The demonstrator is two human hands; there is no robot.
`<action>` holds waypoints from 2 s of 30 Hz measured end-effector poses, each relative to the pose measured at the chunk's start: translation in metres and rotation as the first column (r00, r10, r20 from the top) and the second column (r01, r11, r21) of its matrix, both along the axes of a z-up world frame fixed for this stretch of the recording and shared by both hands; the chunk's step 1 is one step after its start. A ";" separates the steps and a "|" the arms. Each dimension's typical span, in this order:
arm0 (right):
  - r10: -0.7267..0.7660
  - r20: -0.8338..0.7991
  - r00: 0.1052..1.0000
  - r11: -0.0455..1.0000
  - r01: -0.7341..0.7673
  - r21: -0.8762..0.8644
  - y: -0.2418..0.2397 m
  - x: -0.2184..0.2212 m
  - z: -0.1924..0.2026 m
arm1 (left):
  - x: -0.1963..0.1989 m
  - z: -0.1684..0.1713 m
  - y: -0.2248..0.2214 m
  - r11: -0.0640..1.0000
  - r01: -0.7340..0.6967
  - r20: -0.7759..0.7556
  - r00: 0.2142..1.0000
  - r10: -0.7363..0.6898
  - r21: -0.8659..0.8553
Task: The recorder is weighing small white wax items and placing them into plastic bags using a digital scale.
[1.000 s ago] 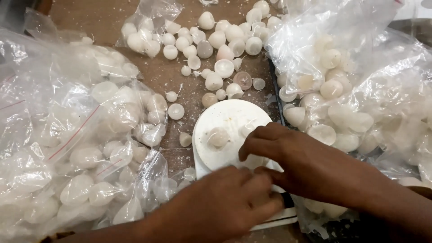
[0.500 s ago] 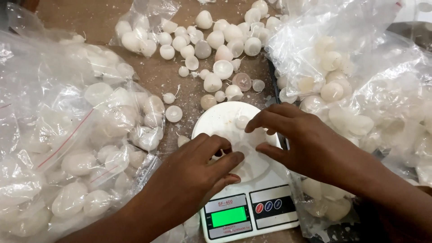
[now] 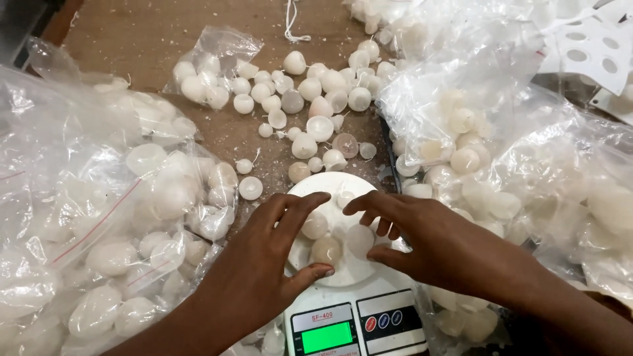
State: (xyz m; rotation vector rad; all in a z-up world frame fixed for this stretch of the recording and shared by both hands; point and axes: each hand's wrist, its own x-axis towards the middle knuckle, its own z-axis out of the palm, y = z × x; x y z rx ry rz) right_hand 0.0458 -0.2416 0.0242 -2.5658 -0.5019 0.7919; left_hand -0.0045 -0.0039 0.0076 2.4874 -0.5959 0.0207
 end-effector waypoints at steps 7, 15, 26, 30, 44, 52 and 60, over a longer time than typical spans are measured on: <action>0.013 0.110 0.994 0.999 -0.018 0.048 -0.005 0.002 0.005 | 0.001 -0.002 0.001 0.982 -0.062 -0.210 0.978 0.023 -0.180; 0.040 0.307 0.951 0.999 -0.048 0.018 0.001 0.007 -0.010 | 0.002 -0.005 0.000 0.977 -0.055 -0.182 0.983 0.018 -0.204; 0.184 0.635 0.750 0.982 -0.167 -0.087 -0.008 0.016 -0.028 | 0.001 -0.013 0.005 0.969 -0.013 0.015 1.000 0.017 -0.245; 0.167 0.606 0.777 0.984 -0.167 -0.057 -0.011 0.015 -0.025 | 0.001 -0.010 0.004 0.971 0.001 0.084 0.996 0.020 -0.239; 0.201 0.669 0.715 0.952 0.018 -0.306 -0.023 0.016 -0.027 | 0.015 -0.001 0.031 0.900 -0.248 0.334 0.934 0.124 0.357; 0.222 0.566 0.794 0.909 0.041 -0.414 -0.014 0.014 -0.021 | 0.014 -0.017 0.030 0.923 -0.139 0.003 0.989 0.148 0.360; 0.189 0.604 0.774 0.953 0.005 -0.303 -0.009 0.008 -0.012 | 0.015 -0.008 0.024 0.926 -0.154 -0.104 0.974 0.201 0.345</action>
